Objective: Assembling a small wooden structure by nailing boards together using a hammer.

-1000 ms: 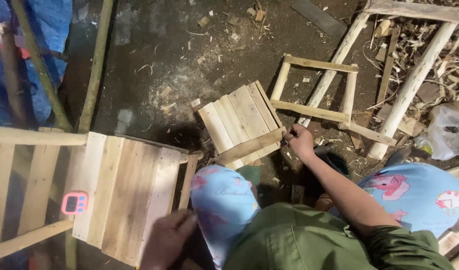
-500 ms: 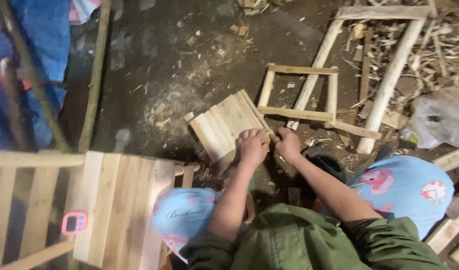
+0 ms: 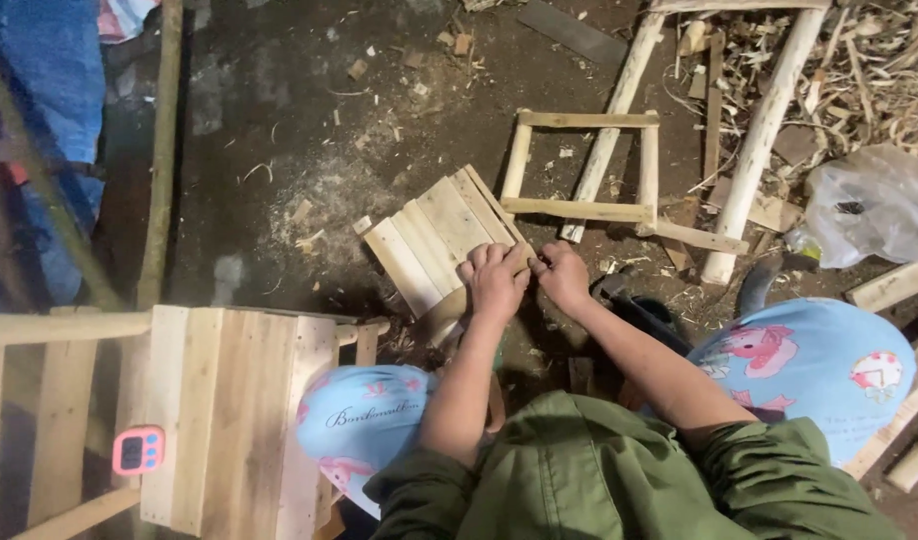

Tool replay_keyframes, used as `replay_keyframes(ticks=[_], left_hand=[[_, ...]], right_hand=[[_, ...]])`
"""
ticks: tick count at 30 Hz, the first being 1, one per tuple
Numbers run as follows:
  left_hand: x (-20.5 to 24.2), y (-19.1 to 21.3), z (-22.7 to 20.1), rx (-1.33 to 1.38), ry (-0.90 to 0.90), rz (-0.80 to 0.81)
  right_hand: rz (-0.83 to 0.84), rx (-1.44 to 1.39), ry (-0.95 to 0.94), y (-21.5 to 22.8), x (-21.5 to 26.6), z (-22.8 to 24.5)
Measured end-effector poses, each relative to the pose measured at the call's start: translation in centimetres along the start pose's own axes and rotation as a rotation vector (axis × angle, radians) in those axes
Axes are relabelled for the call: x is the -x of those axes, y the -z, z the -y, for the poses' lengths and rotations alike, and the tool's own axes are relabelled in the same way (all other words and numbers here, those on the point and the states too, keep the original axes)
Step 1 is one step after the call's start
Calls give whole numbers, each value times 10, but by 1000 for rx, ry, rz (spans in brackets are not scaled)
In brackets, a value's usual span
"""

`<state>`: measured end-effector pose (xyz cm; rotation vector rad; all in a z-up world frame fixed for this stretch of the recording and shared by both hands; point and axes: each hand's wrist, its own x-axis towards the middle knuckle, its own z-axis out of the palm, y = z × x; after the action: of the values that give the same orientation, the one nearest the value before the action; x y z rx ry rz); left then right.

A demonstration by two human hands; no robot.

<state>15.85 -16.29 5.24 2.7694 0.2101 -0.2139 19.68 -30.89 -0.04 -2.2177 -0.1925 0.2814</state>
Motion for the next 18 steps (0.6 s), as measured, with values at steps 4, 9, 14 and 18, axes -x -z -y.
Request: replay_keyframes(ticks=[4,9,14,18], left_hand=[[-2,-8,5,-3,-23,-37],[-3,-18,7,-3,-34,-80],[-1,-20,7,-12,-24,-107],[-2,-18,6,-20,-31,-104]], right_hand=[[3,-15,-23,-5,-2,-9],[-1,0,-23,-5,-2,-13],[36,38,-28,-2,-2,-10],[46,25,-40,-3,-4,-12]])
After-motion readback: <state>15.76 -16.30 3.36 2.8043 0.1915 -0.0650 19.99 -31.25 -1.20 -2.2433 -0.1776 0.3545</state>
